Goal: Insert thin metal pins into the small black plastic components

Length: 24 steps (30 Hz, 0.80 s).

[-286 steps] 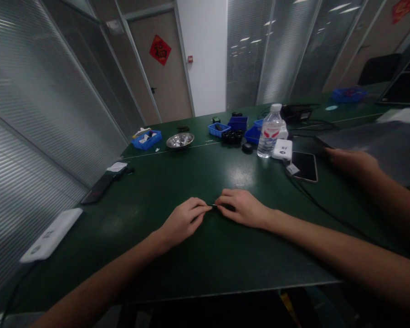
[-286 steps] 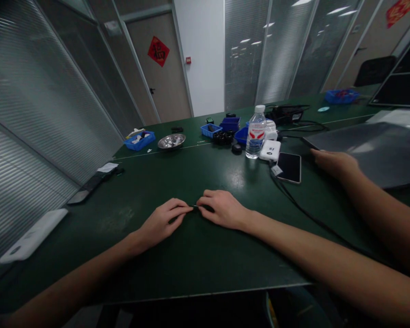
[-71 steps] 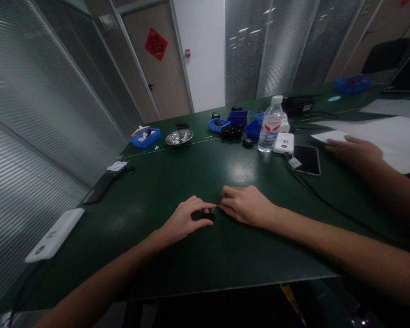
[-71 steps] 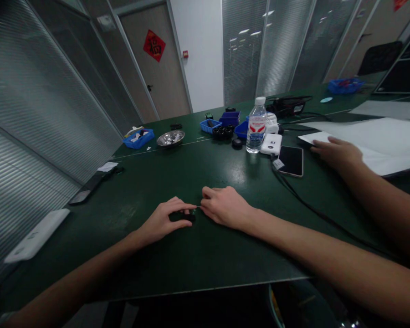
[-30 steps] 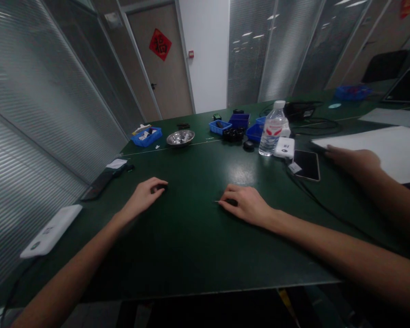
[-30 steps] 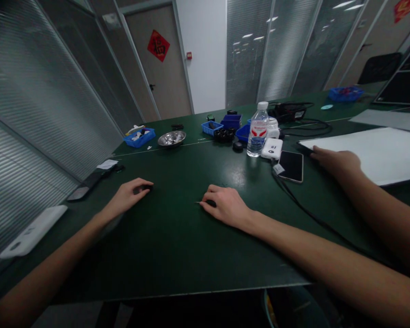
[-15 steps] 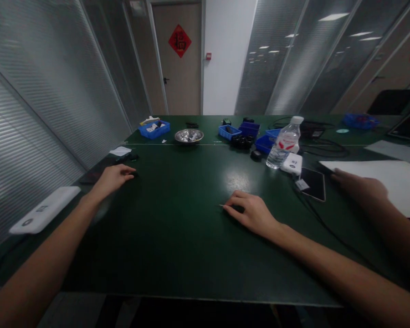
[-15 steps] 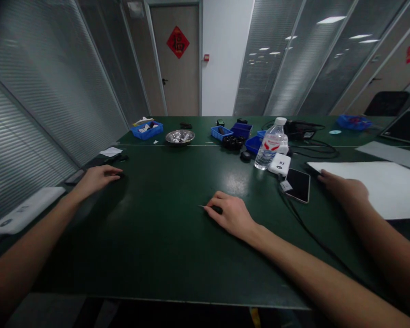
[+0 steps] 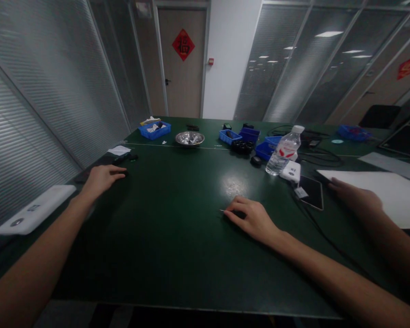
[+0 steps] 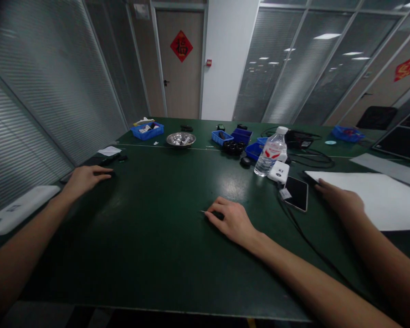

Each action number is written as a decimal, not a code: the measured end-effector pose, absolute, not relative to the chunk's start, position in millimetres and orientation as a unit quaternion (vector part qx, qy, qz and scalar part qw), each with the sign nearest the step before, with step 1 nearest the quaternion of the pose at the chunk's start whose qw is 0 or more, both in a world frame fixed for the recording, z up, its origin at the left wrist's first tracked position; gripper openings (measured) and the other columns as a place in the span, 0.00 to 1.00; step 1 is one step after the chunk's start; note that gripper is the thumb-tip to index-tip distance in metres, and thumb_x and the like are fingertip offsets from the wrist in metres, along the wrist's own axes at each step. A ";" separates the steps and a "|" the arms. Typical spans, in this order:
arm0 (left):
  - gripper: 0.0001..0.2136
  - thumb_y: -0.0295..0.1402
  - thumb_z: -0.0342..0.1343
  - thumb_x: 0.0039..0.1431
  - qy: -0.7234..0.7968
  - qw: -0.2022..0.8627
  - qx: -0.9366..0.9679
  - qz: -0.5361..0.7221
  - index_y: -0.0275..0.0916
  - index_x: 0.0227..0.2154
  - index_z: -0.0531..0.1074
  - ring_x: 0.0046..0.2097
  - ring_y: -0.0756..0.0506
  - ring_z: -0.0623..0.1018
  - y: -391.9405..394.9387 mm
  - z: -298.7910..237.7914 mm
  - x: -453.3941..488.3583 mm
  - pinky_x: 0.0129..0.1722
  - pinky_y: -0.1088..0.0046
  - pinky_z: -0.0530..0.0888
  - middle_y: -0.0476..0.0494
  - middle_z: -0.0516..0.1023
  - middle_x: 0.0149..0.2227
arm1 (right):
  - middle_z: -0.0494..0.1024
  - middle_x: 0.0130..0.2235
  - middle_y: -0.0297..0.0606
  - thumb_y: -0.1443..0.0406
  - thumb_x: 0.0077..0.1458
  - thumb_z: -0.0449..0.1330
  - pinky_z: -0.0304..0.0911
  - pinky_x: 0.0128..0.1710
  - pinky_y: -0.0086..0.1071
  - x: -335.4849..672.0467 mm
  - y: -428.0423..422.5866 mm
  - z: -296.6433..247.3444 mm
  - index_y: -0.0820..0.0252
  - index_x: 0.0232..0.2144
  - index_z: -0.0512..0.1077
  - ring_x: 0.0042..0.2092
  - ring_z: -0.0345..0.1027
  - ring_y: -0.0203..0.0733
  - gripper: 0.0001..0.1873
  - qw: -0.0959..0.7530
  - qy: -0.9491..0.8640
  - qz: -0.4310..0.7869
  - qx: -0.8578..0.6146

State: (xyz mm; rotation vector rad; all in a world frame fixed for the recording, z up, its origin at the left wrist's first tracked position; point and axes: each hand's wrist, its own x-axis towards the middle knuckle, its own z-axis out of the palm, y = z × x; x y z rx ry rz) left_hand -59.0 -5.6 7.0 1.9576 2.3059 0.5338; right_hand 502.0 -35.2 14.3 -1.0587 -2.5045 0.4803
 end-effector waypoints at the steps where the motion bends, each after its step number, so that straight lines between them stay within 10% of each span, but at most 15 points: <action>1: 0.18 0.38 0.61 0.63 0.748 0.034 0.638 0.177 0.39 0.54 0.78 0.55 0.39 0.76 -5.4 5.4 -61.0 0.58 0.59 0.69 0.42 0.79 0.56 | 0.77 0.42 0.39 0.56 0.68 0.55 0.69 0.39 0.34 501.8 -35.6 15.0 0.55 0.40 0.79 0.38 0.72 0.40 0.15 0.188 -0.890 0.174 -0.377; 24: 0.15 0.36 0.55 0.65 0.728 -0.043 0.663 0.170 0.35 0.46 0.80 0.50 0.41 0.78 -4.5 -2.4 -58.1 0.55 0.67 0.70 0.40 0.81 0.50 | 0.77 0.43 0.38 0.57 0.68 0.55 0.68 0.39 0.34 501.0 -36.6 16.7 0.55 0.40 0.79 0.38 0.72 0.39 0.14 0.188 -0.891 0.178 -0.374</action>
